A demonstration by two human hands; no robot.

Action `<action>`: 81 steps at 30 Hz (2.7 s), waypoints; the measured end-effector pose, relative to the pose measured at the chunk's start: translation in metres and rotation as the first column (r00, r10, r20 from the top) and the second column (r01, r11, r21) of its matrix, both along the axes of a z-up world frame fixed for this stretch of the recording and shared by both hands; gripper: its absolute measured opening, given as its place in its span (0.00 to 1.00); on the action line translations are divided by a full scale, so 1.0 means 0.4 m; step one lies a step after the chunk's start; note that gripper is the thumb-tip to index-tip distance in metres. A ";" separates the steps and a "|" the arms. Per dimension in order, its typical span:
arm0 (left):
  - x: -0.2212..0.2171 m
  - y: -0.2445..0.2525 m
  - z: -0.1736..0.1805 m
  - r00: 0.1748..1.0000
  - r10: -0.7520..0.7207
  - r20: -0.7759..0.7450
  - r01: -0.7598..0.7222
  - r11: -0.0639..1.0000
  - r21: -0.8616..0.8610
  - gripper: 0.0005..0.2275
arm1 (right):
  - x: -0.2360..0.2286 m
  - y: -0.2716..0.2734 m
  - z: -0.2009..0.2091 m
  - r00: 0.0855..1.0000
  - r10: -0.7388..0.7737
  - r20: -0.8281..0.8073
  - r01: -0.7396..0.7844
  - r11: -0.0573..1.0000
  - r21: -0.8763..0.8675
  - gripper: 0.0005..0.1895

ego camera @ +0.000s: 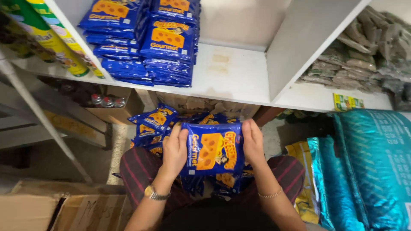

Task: Organizing and stocking small blue snack bags onto a storage shelf.

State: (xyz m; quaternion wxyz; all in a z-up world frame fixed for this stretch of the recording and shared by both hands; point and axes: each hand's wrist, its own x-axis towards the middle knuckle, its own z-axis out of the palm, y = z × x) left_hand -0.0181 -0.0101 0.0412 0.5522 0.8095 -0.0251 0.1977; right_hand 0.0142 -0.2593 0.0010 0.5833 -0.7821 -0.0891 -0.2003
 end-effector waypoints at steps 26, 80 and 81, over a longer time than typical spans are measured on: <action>0.028 -0.055 -0.053 0.992 -0.119 -0.051 0.091 0.923 -0.374 0.12 | 0.011 0.001 -0.036 0.896 0.336 -0.290 -0.101 0.790 0.604 0.17; 0.073 -0.129 -0.196 0.984 -0.152 -0.096 -0.076 0.131 -0.989 0.15 | -0.108 0.193 -0.011 0.804 0.529 -0.271 0.290 0.048 0.956 0.42; 0.074 -0.137 -0.221 0.986 -0.083 -0.142 -0.124 0.189 -0.974 0.15 | -0.118 0.202 -0.024 0.809 0.569 -0.146 0.168 0.014 0.986 0.43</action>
